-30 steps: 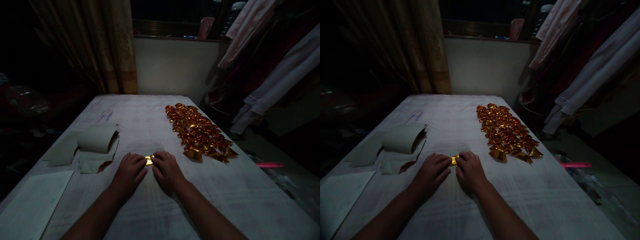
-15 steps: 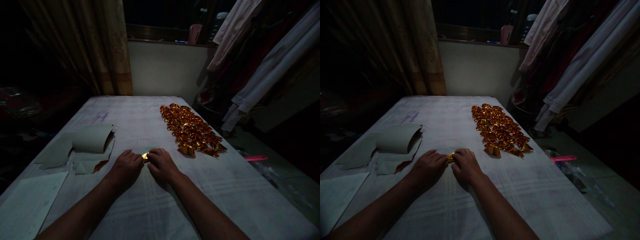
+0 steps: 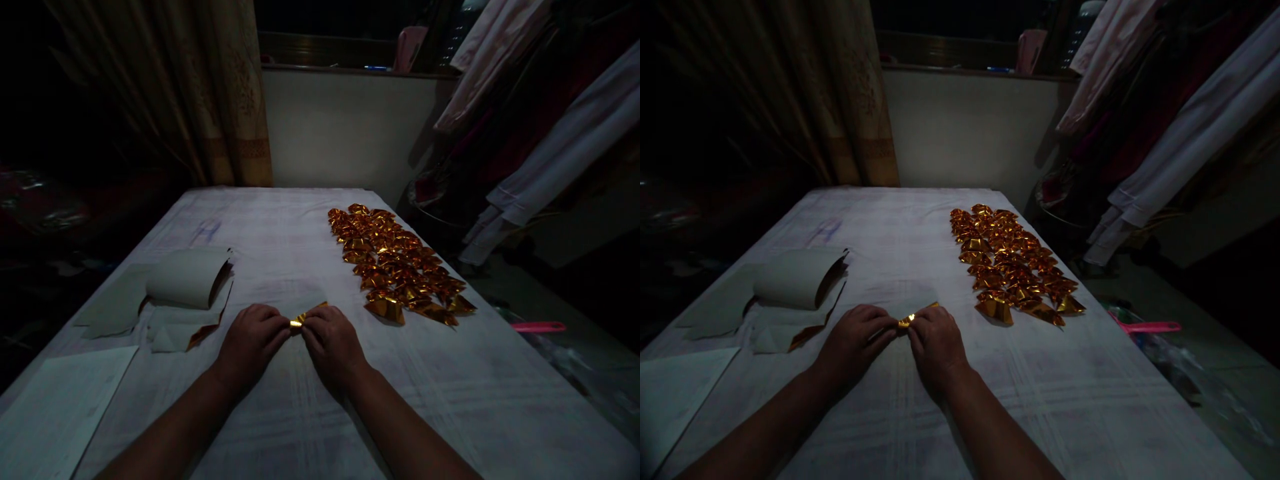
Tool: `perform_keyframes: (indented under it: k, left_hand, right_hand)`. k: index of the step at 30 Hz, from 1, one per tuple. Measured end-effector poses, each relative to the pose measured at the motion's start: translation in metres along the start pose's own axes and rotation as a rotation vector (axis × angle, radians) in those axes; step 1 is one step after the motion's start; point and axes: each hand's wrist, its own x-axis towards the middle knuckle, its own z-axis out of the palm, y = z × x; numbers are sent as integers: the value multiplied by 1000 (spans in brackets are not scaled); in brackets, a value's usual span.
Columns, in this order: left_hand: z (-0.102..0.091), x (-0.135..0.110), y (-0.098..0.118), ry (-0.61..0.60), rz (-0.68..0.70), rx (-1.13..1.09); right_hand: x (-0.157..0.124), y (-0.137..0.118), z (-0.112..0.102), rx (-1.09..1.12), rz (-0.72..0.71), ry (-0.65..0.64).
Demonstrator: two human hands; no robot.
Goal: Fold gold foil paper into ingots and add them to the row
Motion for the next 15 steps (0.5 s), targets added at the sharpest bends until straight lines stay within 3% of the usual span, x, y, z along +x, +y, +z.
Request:
perform_keyframes:
  k: [15]
  left_hand:
    - [-1,7,2,-52,-110,-108]
  right_hand:
    - [3,-6,1,-130,146,-24]
